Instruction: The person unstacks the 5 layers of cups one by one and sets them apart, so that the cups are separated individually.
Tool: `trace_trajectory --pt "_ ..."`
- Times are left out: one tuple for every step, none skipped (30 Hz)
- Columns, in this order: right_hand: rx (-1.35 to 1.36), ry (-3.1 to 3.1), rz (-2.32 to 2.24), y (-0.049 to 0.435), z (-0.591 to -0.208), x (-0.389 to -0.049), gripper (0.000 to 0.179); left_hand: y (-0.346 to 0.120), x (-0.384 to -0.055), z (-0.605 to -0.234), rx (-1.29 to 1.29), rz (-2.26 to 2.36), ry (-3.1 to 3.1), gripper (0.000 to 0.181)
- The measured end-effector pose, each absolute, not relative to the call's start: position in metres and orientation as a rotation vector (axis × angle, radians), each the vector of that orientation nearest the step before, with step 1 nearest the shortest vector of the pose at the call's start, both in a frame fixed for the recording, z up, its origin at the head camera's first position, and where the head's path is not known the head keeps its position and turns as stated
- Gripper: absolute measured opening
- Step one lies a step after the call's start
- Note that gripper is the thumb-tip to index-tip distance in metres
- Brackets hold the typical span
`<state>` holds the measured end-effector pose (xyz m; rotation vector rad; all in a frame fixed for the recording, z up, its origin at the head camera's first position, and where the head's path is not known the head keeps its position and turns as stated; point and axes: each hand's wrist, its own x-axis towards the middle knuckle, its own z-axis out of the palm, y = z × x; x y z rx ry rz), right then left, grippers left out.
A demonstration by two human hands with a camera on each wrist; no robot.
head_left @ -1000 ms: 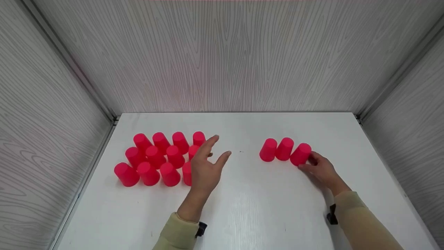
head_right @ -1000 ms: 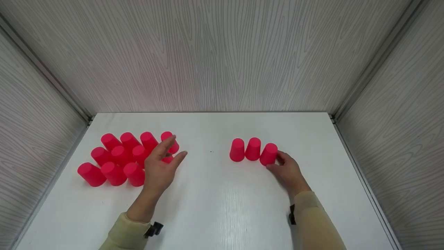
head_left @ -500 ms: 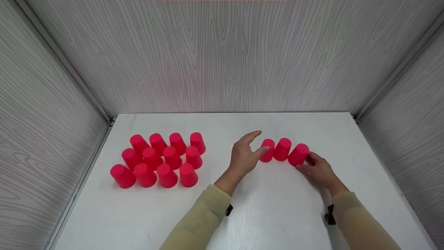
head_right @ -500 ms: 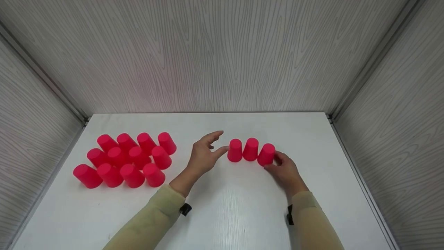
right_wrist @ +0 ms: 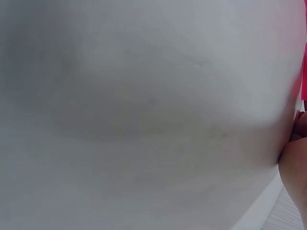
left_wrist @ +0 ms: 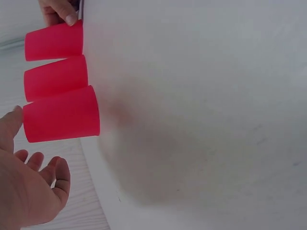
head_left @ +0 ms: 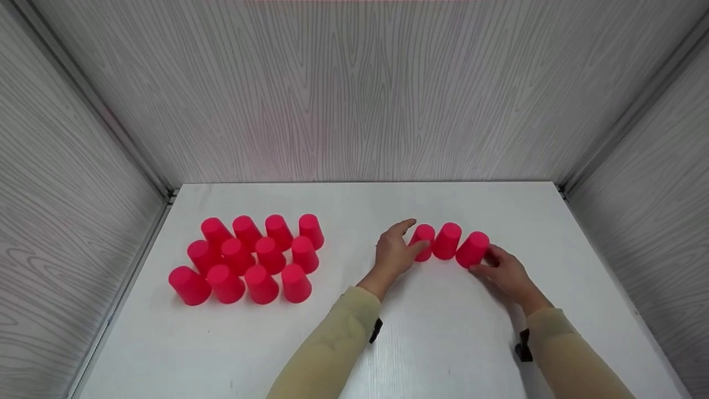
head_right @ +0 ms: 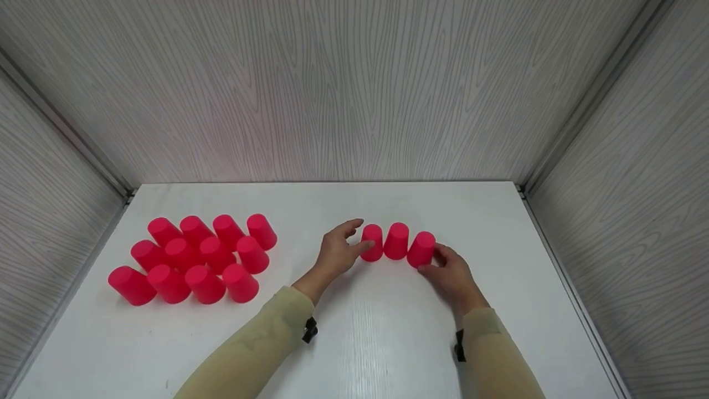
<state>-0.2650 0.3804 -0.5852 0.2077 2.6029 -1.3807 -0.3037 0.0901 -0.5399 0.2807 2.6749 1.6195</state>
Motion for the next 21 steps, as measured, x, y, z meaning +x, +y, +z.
trace_trajectory --pt "0.203 2.606 -1.378 0.380 -0.585 -0.265 0.094 0.090 -0.304 -0.542 0.274 1.621 2.668 0.058" --pt "0.202 2.606 -1.379 0.380 -0.585 -0.264 0.094 0.091 -0.305 -0.544 0.271 1.622 2.663 0.058" --pt "0.200 2.609 -1.377 0.380 -0.585 -0.264 0.093 0.091 -0.305 -0.545 0.272 1.623 2.656 0.059" --pt "0.202 2.610 -1.376 0.380 -0.585 -0.264 0.093 0.092 -0.306 -0.547 0.273 1.624 2.654 0.059" --pt "0.206 2.610 -1.374 0.380 -0.586 -0.264 0.093 0.093 -0.306 -0.549 0.276 1.624 2.652 0.059" --pt "0.205 2.607 -1.376 0.380 -0.586 -0.263 0.092 0.094 -0.306 -0.551 0.274 1.622 2.649 0.060" --pt "0.200 2.602 -1.383 0.379 -0.586 -0.264 0.092 0.095 -0.306 -0.551 0.274 1.624 2.647 0.060" --pt "0.192 2.600 -1.386 0.379 -0.586 -0.264 0.091 0.096 -0.306 -0.552 0.271 1.629 2.643 0.061" --pt "0.187 2.597 -1.392 0.379 -0.586 -0.264 0.091 0.097 -0.306 -0.552 0.266 1.636 2.633 0.061" --pt "0.183 2.593 -1.400 0.378 -0.586 -0.264 0.089 0.098 -0.306 -0.552 0.261 1.645 2.625 0.061" --pt "0.185 2.587 -1.408 0.378 -0.586 -0.264 0.088 0.098 -0.306 -0.552 0.259 1.654 2.617 0.060" --pt "0.185 2.582 -1.415 0.377 -0.585 -0.264 0.087 0.099 -0.306 -0.552 0.255 1.665 2.609 0.060" --pt "0.185 2.576 -1.422 0.377 -0.585 -0.264 0.087 0.099 -0.306 -0.552 0.253 1.677 2.603 0.059" --pt "0.188 2.572 -1.423 0.377 -0.584 -0.263 0.088 0.100 -0.306 -0.552 0.252 1.690 2.596 0.058" --pt "0.195 2.568 -1.427 0.377 -0.584 -0.264 0.087 0.099 -0.306 -0.552 0.256 1.698 2.592 0.057" --pt "0.197 2.566 -1.425 0.377 -0.584 -0.264 0.087 0.099 -0.306 -0.552 0.259 1.704 2.595 0.057" --pt "0.206 2.563 -1.424 0.377 -0.584 -0.264 0.088 0.098 -0.305 -0.552 0.261 1.710 2.600 0.056" --pt "0.206 2.561 -1.423 0.377 -0.584 -0.264 0.088 0.096 -0.305 -0.552 0.262 1.719 2.606 0.055" --pt "0.204 2.560 -1.420 0.378 -0.584 -0.264 0.088 0.094 -0.305 -0.552 0.259 1.731 2.612 0.055" --pt "0.196 2.565 -1.410 0.379 -0.584 -0.264 0.089 0.092 -0.304 -0.552 0.254 1.743 2.618 0.054" --pt "0.201 2.568 -1.405 0.379 -0.585 -0.264 0.089 0.090 -0.304 -0.552 0.251 1.759 2.624 0.054"
